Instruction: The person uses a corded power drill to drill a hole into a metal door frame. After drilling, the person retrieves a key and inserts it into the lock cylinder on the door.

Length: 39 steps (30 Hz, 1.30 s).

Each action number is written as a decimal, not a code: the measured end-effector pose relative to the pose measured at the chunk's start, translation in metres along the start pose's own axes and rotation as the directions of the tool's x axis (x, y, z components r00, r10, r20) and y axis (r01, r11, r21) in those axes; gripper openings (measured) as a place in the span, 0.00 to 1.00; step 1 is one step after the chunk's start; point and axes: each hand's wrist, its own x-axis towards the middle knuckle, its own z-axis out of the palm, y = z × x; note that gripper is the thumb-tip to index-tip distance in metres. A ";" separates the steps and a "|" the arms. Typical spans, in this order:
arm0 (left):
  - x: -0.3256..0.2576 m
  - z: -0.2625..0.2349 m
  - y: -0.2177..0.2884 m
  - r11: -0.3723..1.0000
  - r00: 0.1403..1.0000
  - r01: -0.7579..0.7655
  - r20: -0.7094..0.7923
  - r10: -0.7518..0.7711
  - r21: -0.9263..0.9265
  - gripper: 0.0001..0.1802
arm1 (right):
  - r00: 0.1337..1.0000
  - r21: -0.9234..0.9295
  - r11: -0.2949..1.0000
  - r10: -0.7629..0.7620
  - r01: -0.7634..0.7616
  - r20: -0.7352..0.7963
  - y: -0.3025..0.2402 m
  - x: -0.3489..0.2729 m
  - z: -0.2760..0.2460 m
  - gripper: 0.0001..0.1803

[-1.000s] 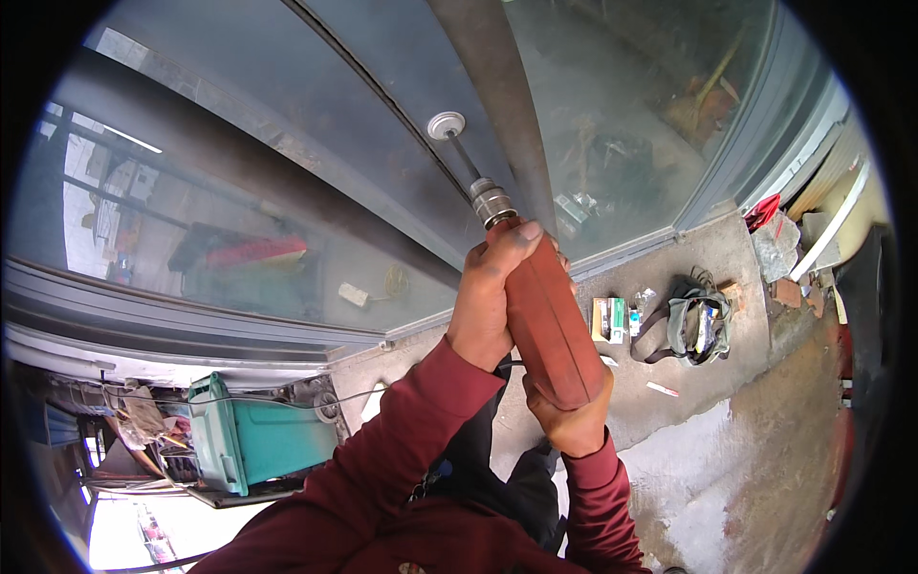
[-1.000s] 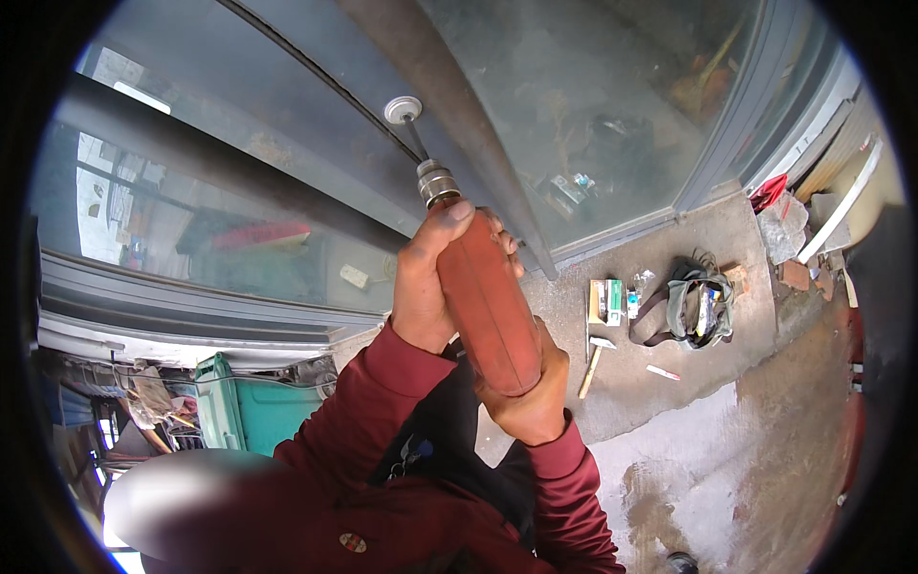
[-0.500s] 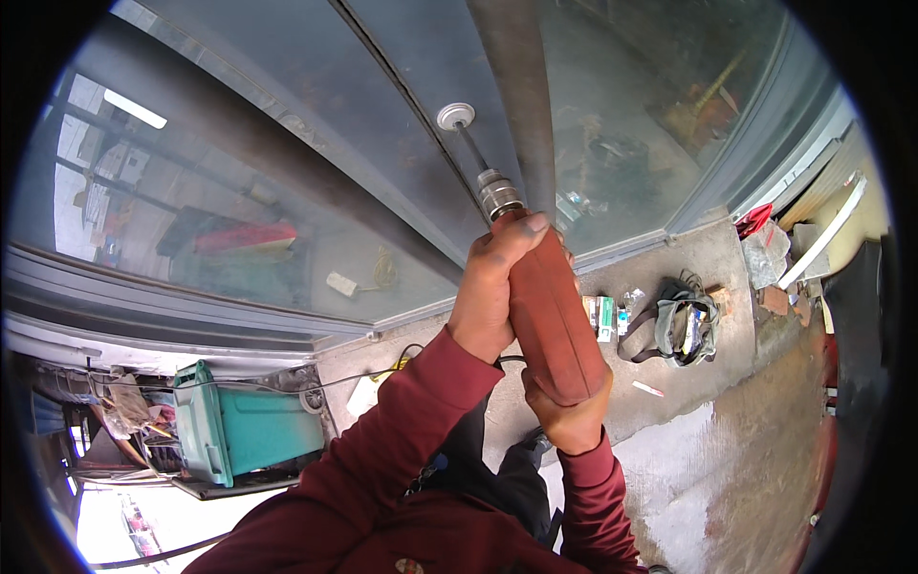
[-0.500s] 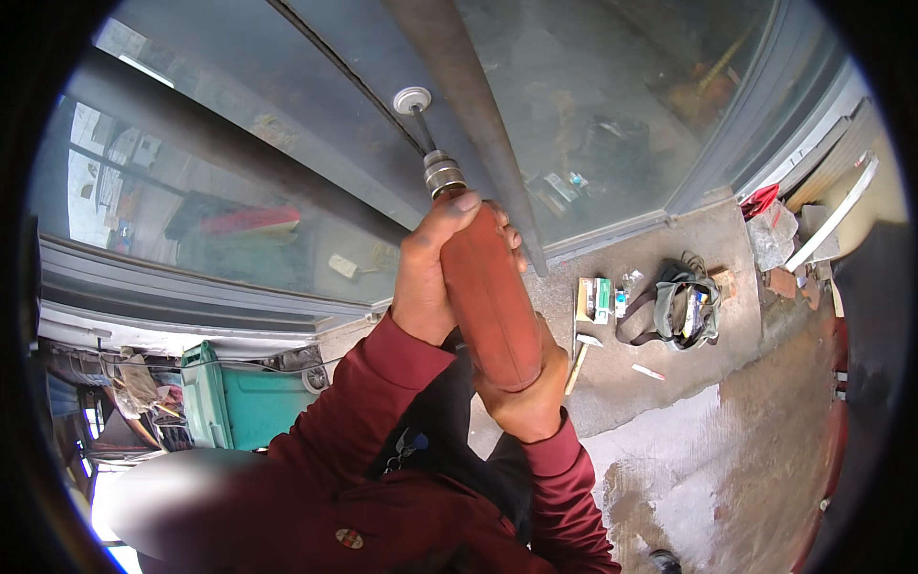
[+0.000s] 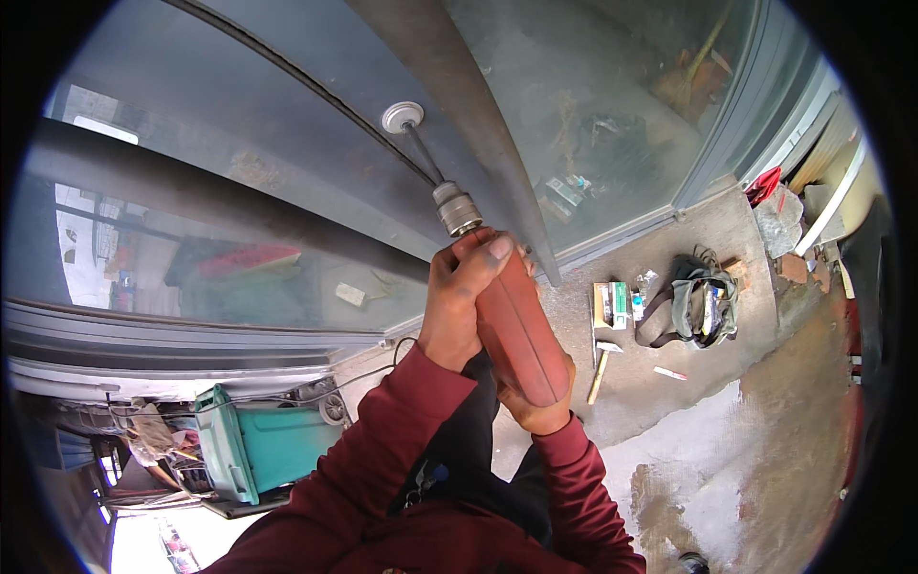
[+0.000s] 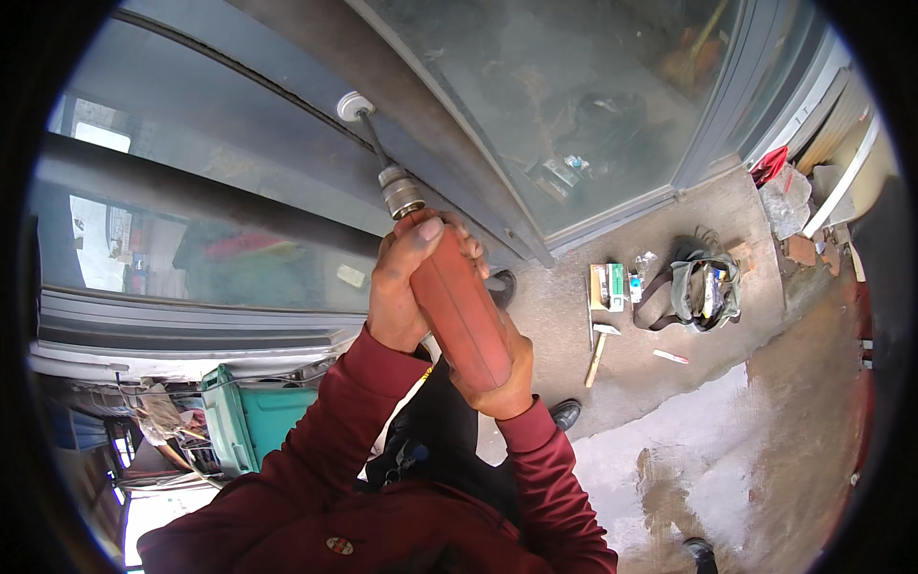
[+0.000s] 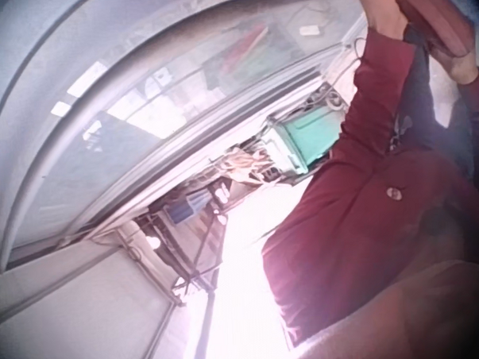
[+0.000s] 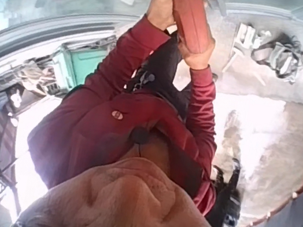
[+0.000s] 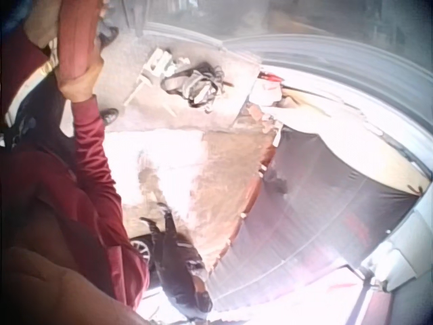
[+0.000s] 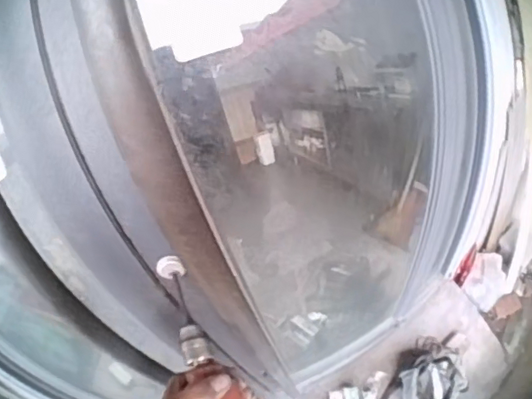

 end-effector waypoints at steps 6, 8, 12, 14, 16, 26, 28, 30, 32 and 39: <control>0.002 -0.004 -0.006 0.996 0.999 -0.030 -0.020 0.032 0.088 0.19 | 0.999 0.097 0.995 -0.021 0.024 -0.027 0.019 0.003 0.011 0.37; 0.003 -0.007 -0.007 0.992 0.999 -0.041 -0.019 0.044 0.122 0.19 | 0.998 0.041 0.998 -0.041 0.043 -0.036 0.023 0.004 0.015 0.37; 0.005 -0.014 -0.010 0.995 0.998 -0.061 0.030 0.059 0.084 0.19 | 0.999 0.080 0.996 -0.042 0.045 -0.033 0.024 0.006 0.019 0.37; 0.006 -0.016 -0.011 0.996 0.995 -0.083 0.052 0.082 0.026 0.19 | 0.998 0.144 0.989 -0.007 0.016 -0.064 0.020 0.006 0.021 0.37; 0.006 -0.017 -0.010 0.997 0.995 -0.079 0.068 0.078 0.010 0.18 | 0.998 0.175 0.984 0.024 -0.012 -0.064 0.015 0.003 0.022 0.36; 0.000 -0.016 -0.003 0.980 0.999 -0.007 -0.033 0.013 0.197 0.19 | 0.994 0.030 0.993 -0.112 0.112 -0.010 0.031 -0.005 0.028 0.41; 0.001 -0.018 -0.004 0.977 1.000 -0.009 -0.021 0.013 0.213 0.19 | 0.999 0.091 0.995 -0.033 0.031 0.017 0.035 -0.006 0.033 0.42; 0.003 -0.020 -0.005 0.974 1.000 -0.020 -0.009 0.023 0.227 0.19 | 1.000 0.131 0.991 -0.017 0.015 0.014 0.039 -0.005 0.037 0.42; 0.006 -0.023 -0.007 0.969 0.999 -0.034 0.001 0.034 0.245 0.19 | 0.997 0.135 0.989 -0.064 0.068 -0.030 0.043 -0.002 0.039 0.41; 0.011 -0.026 -0.016 0.982 0.998 -0.067 0.012 0.066 0.176 0.18 | 0.995 0.248 0.966 -0.059 0.076 -0.076 0.049 0.009 0.040 0.34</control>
